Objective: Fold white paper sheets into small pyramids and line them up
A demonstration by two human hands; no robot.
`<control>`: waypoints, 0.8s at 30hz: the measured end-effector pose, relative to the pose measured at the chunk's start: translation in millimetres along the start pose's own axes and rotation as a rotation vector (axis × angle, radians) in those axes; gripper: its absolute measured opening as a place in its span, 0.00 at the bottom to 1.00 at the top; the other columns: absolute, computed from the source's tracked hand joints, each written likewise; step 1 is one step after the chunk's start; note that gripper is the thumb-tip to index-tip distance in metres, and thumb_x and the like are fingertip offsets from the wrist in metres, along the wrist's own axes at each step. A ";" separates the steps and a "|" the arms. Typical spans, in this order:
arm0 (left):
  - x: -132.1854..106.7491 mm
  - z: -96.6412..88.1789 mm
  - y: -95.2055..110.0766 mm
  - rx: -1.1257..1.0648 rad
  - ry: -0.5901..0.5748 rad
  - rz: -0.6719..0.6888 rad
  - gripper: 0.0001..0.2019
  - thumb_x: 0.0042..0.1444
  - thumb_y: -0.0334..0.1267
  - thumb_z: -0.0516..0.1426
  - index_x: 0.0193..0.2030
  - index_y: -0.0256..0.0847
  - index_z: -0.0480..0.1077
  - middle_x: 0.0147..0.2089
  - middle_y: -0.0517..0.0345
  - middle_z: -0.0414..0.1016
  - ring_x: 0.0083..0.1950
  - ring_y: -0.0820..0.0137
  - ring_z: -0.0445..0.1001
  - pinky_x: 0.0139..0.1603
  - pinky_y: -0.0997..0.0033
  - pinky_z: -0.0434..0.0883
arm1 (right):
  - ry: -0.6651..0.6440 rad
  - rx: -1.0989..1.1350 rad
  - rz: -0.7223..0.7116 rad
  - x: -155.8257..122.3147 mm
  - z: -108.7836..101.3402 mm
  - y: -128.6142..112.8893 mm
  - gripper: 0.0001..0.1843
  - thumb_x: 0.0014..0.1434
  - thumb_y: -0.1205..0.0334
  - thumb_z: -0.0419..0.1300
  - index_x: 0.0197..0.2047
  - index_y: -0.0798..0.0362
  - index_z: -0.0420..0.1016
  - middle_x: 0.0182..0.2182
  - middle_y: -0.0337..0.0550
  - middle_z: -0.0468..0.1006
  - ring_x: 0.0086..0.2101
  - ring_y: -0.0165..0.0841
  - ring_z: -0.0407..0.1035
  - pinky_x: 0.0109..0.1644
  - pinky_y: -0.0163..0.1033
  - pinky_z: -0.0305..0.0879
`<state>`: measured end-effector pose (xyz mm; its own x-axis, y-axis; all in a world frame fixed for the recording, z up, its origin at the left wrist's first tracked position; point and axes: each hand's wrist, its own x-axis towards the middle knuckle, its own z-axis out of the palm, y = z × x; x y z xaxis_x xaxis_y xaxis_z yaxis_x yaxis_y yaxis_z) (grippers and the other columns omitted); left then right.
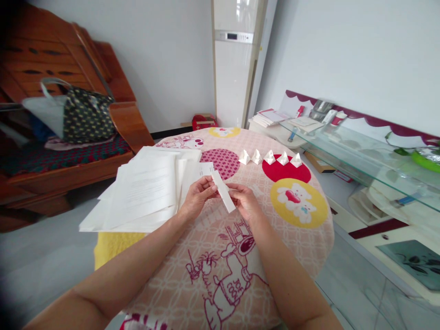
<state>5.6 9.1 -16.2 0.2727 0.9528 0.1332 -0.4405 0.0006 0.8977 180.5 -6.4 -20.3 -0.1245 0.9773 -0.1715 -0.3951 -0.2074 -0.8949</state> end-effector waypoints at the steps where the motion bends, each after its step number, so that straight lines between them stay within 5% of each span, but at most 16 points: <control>1: 0.0 -0.1 -0.1 0.005 -0.005 0.003 0.22 0.49 0.47 0.72 0.46 0.38 0.74 0.37 0.56 0.80 0.35 0.69 0.80 0.40 0.67 0.80 | 0.004 -0.004 0.000 0.1 -0.1 0.2 0.18 0.42 0.60 0.75 0.40 0.49 0.86 0.32 0.41 0.85 0.31 0.36 0.77 0.35 0.39 0.69; 8: 0.3 -1.7 0.0 0.013 0.022 0.004 0.22 0.50 0.47 0.71 0.47 0.37 0.75 0.39 0.54 0.82 0.36 0.67 0.80 0.43 0.65 0.79 | 0.121 -0.015 -0.049 0.4 0.3 1.9 0.17 0.38 0.62 0.75 0.35 0.50 0.85 0.28 0.39 0.84 0.25 0.32 0.72 0.30 0.38 0.66; 14: -0.8 -0.3 2.4 -0.009 0.011 -0.011 0.23 0.50 0.47 0.71 0.48 0.38 0.75 0.39 0.54 0.82 0.36 0.68 0.80 0.42 0.67 0.78 | 0.077 -0.037 -0.030 -0.2 0.7 2.2 0.16 0.39 0.62 0.75 0.36 0.51 0.84 0.28 0.40 0.83 0.25 0.32 0.72 0.30 0.39 0.67; 24: 2.1 -2.2 0.3 0.130 0.032 0.018 0.18 0.45 0.34 0.67 0.45 0.37 0.74 0.36 0.55 0.81 0.36 0.67 0.79 0.38 0.69 0.75 | 0.135 -0.181 -0.136 -5.2 3.8 -1.3 0.14 0.42 0.60 0.72 0.35 0.52 0.83 0.20 0.40 0.80 0.20 0.34 0.69 0.24 0.38 0.62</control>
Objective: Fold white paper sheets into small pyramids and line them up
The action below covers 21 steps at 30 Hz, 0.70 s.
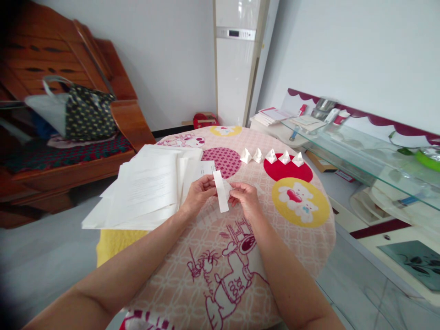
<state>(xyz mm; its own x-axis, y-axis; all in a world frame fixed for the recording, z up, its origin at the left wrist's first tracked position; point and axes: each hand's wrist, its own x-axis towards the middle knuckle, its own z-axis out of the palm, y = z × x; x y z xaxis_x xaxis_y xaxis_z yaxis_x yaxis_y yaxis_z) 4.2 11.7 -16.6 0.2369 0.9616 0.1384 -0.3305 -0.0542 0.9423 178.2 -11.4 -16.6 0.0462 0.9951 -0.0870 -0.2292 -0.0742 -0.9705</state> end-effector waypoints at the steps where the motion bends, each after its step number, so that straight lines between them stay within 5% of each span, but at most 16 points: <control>1: 0.8 -0.8 -1.4 0.039 0.013 0.019 0.18 0.44 0.33 0.67 0.44 0.37 0.73 0.36 0.56 0.81 0.36 0.67 0.79 0.38 0.70 0.74 | 0.003 -0.021 -0.020 -0.9 0.2 -0.6 0.14 0.42 0.60 0.72 0.35 0.52 0.83 0.20 0.40 0.79 0.20 0.34 0.70 0.23 0.38 0.61; 10: -1.3 -5.8 5.0 0.403 0.298 0.212 0.13 0.40 0.24 0.61 0.32 0.42 0.66 0.23 0.69 0.64 0.24 0.76 0.62 0.25 0.77 0.59 | 0.009 -0.120 -0.148 -7.7 5.5 -0.1 0.09 0.46 0.57 0.70 0.31 0.52 0.82 0.21 0.42 0.80 0.20 0.32 0.70 0.23 0.36 0.62; 16: -2.8 -5.5 6.6 0.342 0.120 0.131 0.03 0.52 0.35 0.63 0.30 0.39 0.74 0.25 0.62 0.71 0.26 0.73 0.67 0.28 0.75 0.64 | 0.036 -0.139 -0.168 -7.8 4.3 -0.1 0.09 0.48 0.55 0.70 0.30 0.51 0.80 0.20 0.41 0.79 0.20 0.32 0.69 0.22 0.36 0.62; 21: -2.4 -5.3 8.4 0.216 0.024 0.132 0.20 0.59 0.54 0.63 0.27 0.38 0.71 0.24 0.61 0.67 0.27 0.73 0.66 0.30 0.74 0.67 | 0.028 -0.197 -0.214 -11.6 4.9 -3.5 0.10 0.48 0.55 0.72 0.30 0.51 0.81 0.21 0.40 0.79 0.21 0.32 0.69 0.24 0.37 0.63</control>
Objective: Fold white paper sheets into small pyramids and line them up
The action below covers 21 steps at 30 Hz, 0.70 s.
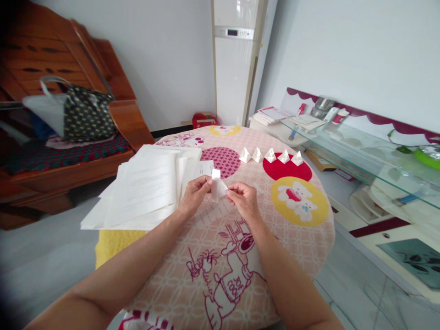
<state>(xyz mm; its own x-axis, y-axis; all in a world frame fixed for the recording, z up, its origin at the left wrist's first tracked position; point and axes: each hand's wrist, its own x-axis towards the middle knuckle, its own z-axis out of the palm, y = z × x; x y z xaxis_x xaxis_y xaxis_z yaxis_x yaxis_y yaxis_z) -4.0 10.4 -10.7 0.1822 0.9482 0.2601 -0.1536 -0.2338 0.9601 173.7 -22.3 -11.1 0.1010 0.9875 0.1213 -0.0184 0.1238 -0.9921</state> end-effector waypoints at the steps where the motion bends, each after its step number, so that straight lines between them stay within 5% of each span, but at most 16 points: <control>1: 0.1 -0.6 0.9 -0.039 -0.013 -0.013 0.21 0.57 0.55 0.65 0.27 0.39 0.70 0.24 0.61 0.67 0.27 0.73 0.65 0.30 0.74 0.67 | -0.014 -0.009 -0.004 -0.9 -0.4 -2.4 0.10 0.48 0.55 0.73 0.30 0.51 0.82 0.21 0.41 0.79 0.21 0.32 0.69 0.24 0.37 0.63; 7: -1.0 -3.5 7.4 -0.210 -0.174 -0.114 0.22 0.57 0.56 0.65 0.28 0.39 0.68 0.28 0.61 0.69 0.30 0.73 0.69 0.36 0.73 0.72 | 0.021 0.070 -0.041 -1.6 -10.0 -20.2 0.13 0.55 0.49 0.69 0.32 0.51 0.83 0.29 0.45 0.83 0.21 0.29 0.67 0.22 0.36 0.57; 10: -2.7 -2.6 8.6 -0.193 -0.294 -0.138 0.21 0.58 0.56 0.64 0.30 0.39 0.70 0.30 0.58 0.72 0.32 0.71 0.71 0.39 0.70 0.73 | -0.106 0.110 0.018 0.0 -13.1 -22.3 0.15 0.54 0.49 0.69 0.39 0.51 0.86 0.34 0.46 0.85 0.22 0.30 0.70 0.22 0.36 0.58; 13: -4.2 -1.7 10.0 -0.101 -0.372 -0.090 0.21 0.60 0.56 0.62 0.30 0.38 0.71 0.30 0.57 0.72 0.33 0.69 0.71 0.40 0.69 0.72 | -0.235 0.121 0.076 0.7 -12.7 -19.0 0.16 0.54 0.49 0.69 0.40 0.52 0.86 0.26 0.43 0.82 0.21 0.31 0.69 0.22 0.36 0.58; 21: -4.8 -4.3 18.8 0.114 -0.462 0.008 0.24 0.64 0.58 0.58 0.31 0.37 0.71 0.30 0.59 0.68 0.33 0.71 0.66 0.36 0.71 0.64 | -0.297 0.194 0.126 -2.0 -15.0 -22.7 0.11 0.51 0.54 0.72 0.33 0.52 0.82 0.17 0.35 0.75 0.15 0.27 0.65 0.17 0.32 0.56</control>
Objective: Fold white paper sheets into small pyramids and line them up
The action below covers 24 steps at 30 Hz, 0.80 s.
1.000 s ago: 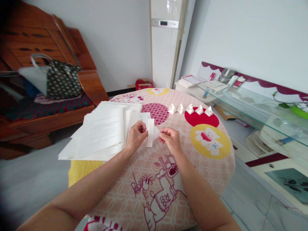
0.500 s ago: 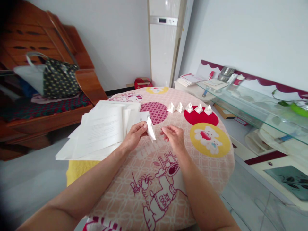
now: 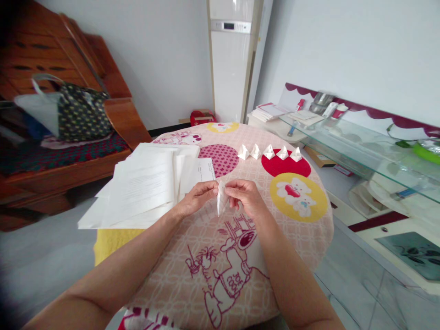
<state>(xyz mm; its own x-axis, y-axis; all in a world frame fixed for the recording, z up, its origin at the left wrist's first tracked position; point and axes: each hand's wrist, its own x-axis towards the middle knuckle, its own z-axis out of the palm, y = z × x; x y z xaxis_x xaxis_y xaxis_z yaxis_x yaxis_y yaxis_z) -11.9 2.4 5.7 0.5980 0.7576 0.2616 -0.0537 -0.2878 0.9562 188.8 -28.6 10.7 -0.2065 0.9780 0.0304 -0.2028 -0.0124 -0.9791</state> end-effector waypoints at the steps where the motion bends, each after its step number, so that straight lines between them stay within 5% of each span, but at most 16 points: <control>1: -0.1 -0.1 0.2 0.007 -0.016 0.002 0.24 0.64 0.58 0.57 0.32 0.37 0.71 0.30 0.59 0.68 0.33 0.71 0.65 0.35 0.71 0.64 | -0.028 0.024 0.025 -0.7 0.5 -1.3 0.12 0.50 0.54 0.72 0.33 0.52 0.80 0.16 0.35 0.75 0.14 0.27 0.64 0.15 0.31 0.54; 11: 0.5 7.4 -2.5 -0.237 -0.004 0.015 0.20 0.56 0.48 0.68 0.45 0.38 0.69 0.38 0.56 0.74 0.37 0.71 0.72 0.39 0.72 0.68 | -0.046 0.113 0.063 -1.1 2.4 1.3 0.13 0.51 0.53 0.72 0.30 0.53 0.77 0.18 0.39 0.79 0.16 0.30 0.71 0.14 0.29 0.59; 24: -4.4 18.2 7.2 0.060 0.185 0.083 0.14 0.62 0.48 0.62 0.41 0.37 0.71 0.35 0.56 0.75 0.35 0.72 0.73 0.39 0.72 0.70 | 0.010 0.065 0.014 -2.0 7.7 2.0 0.13 0.52 0.52 0.71 0.28 0.54 0.79 0.19 0.39 0.78 0.17 0.29 0.71 0.19 0.31 0.66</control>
<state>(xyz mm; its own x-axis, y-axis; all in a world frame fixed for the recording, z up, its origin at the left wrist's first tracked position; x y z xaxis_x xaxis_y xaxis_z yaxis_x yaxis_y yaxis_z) -0.4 -13.6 9.1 0.4364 0.8230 0.3638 -0.0454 -0.3836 0.9224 181.5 -32.2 10.2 -0.2003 0.9796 0.0146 -0.2620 -0.0392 -0.9643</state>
